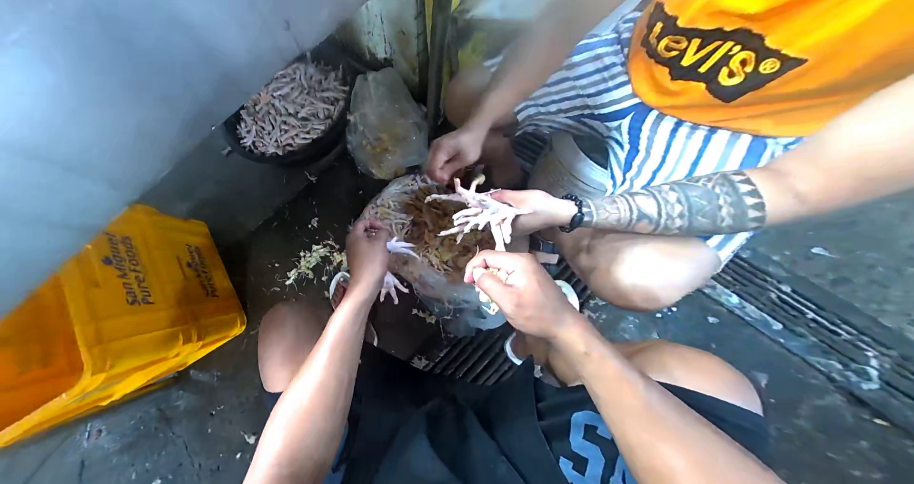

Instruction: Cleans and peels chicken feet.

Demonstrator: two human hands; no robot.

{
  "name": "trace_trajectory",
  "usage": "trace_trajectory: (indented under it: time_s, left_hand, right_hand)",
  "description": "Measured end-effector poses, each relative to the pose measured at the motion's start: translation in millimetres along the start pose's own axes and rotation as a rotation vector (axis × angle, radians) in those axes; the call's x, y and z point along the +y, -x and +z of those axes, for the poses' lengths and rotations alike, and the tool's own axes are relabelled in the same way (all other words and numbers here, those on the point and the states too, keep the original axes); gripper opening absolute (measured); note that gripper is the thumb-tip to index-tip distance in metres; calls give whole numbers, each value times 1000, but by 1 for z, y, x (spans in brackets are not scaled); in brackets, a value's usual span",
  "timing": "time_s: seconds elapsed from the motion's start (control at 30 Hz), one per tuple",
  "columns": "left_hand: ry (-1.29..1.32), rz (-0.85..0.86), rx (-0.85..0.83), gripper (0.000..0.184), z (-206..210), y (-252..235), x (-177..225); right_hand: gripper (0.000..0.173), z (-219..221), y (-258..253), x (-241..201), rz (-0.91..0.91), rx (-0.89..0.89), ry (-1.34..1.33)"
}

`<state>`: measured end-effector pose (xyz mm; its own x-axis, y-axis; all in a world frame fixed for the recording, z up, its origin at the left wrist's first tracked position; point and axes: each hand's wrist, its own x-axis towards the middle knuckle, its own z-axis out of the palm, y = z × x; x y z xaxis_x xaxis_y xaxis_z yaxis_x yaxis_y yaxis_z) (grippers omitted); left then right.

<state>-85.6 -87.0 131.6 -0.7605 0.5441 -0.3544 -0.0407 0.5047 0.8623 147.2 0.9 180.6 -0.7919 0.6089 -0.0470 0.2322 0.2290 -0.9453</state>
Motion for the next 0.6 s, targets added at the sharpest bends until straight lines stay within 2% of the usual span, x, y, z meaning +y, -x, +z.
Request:
trace_trajectory:
  time_s: [0.1, 0.17, 0.2, 0.27, 0.3, 0.37, 0.4, 0.47, 0.53, 0.6]
  left_hand:
    - [44, -28, -17, 27, -21, -45, 38]
    - [203, 13, 46, 25, -50, -108, 67]
    - [254, 52, 98, 30, -71, -141, 84]
    - [181, 85, 200, 59, -113, -186, 110]
    - [119, 81, 260, 71, -126, -191, 118]
    - [-64, 85, 350, 74, -127, -183, 119]
    - [-157, 85, 342, 71, -119, -174, 113]
    - [-247, 76, 307, 60, -88, -161, 75]
    - [-279, -21, 235, 51, -45, -138, 4]
    - [-323, -214, 118, 46, 11, -97, -86]
  right_hand:
    - [23, -11, -7, 3, 17, 53, 30]
    - [23, -17, -12, 3, 40, 68, 50]
    - [23, -18, -13, 3, 55, 72, 62]
    - [23, -19, -13, 4, 79, 71, 87]
    - [24, -19, -13, 4, 82, 66, 104]
    - [24, -20, -14, 1, 77, 44, 125]
    - [24, -22, -15, 0, 71, 32, 129]
    - [24, -25, -20, -1, 73, 8, 133]
    - [25, -24, -23, 0, 82, -22, 128]
    - [24, -20, -24, 2, 88, -53, 118]
